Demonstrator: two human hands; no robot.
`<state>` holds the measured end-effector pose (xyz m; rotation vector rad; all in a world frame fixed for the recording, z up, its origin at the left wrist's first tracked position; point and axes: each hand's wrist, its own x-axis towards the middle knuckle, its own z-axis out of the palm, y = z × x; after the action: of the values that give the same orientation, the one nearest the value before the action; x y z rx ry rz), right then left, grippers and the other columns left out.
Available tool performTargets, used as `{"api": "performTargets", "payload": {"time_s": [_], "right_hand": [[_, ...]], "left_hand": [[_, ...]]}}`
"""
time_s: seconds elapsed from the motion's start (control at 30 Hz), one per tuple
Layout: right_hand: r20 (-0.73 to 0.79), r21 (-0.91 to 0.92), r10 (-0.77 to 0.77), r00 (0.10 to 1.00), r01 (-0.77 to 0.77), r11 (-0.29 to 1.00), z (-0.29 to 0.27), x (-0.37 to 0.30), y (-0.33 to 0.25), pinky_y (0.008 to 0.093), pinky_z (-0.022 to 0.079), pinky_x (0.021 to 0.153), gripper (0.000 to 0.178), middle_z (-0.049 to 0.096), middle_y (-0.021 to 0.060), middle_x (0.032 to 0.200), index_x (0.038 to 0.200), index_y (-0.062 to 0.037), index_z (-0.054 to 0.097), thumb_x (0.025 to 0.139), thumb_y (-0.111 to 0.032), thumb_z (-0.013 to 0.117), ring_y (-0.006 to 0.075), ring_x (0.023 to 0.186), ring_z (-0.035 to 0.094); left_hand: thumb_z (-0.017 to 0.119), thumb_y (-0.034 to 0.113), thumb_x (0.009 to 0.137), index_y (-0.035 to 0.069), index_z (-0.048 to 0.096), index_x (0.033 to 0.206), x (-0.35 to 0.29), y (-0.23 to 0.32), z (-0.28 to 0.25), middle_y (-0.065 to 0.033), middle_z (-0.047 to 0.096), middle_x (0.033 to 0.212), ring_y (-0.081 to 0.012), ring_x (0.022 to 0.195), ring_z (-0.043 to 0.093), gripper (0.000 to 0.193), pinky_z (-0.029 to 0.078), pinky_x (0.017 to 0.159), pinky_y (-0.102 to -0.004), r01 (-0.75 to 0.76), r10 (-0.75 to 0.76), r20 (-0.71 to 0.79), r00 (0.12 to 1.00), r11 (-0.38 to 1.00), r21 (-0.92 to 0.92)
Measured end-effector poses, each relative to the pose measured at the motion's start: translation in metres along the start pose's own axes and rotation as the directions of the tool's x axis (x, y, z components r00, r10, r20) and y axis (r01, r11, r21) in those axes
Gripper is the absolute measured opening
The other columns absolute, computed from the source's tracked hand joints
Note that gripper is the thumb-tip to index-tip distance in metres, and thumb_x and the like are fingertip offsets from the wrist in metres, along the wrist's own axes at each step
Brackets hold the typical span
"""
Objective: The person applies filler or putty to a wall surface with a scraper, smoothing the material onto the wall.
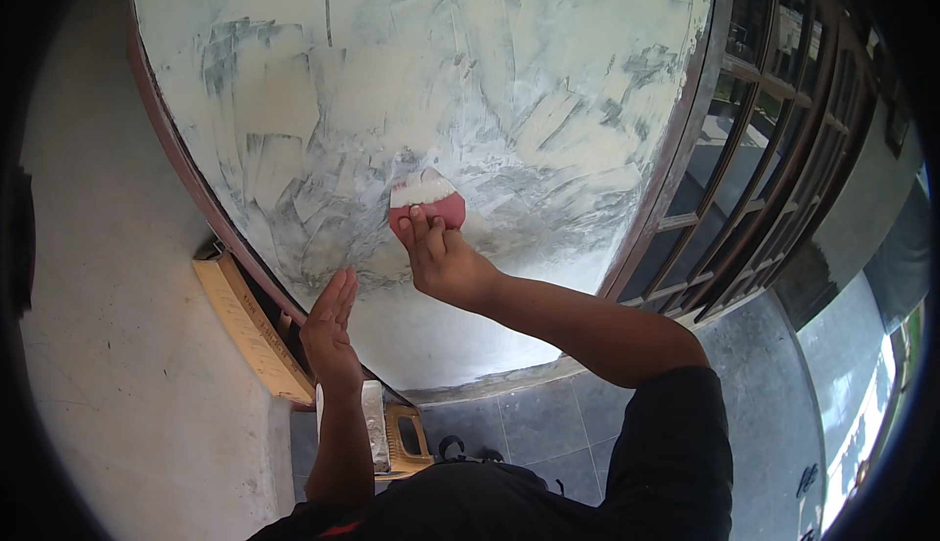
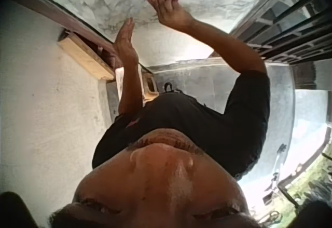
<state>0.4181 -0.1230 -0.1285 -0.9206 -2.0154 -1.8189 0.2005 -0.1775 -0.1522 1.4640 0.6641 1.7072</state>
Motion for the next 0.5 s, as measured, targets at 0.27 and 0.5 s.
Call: {"api": "performTargets", "payload": {"time_s": [0.27, 0.5], "right_hand": [[0.357, 0.624, 0.530, 0.769, -0.619, 0.477, -0.085, -0.006, -0.013, 0.0319, 0.053, 0.074, 0.033, 0.071, 0.0201, 0.108, 0.119, 0.0062, 0.066, 0.088, -0.004, 0.063, 0.0215, 0.086, 0.065], [0.962, 0.258, 0.242, 0.124, -0.145, -0.955, -0.098, -0.045, -0.048, 0.0335, 0.056, 0.071, 0.029, 0.072, 0.0134, 0.101, 0.116, 0.0076, 0.066, 0.088, 0.004, 0.059, 0.0218, 0.085, 0.070]], "left_hand": [[0.030, 0.017, 0.096, -0.015, 0.051, 0.134, -0.012, -0.011, -0.017, -0.0298, 0.057, 0.134, -0.0386, 0.130, 0.053, 0.054, 0.038, 0.115, -0.0447, 0.092, -0.088, -0.124, 0.988, 0.995, 0.027], [0.032, 0.019, 0.099, -0.014, 0.051, 0.135, -0.033, -0.027, -0.027, -0.0289, 0.057, 0.135, -0.0375, 0.131, 0.053, 0.053, 0.037, 0.115, -0.0427, 0.260, -0.244, -0.181, 0.953, 0.963, 0.069]]}}
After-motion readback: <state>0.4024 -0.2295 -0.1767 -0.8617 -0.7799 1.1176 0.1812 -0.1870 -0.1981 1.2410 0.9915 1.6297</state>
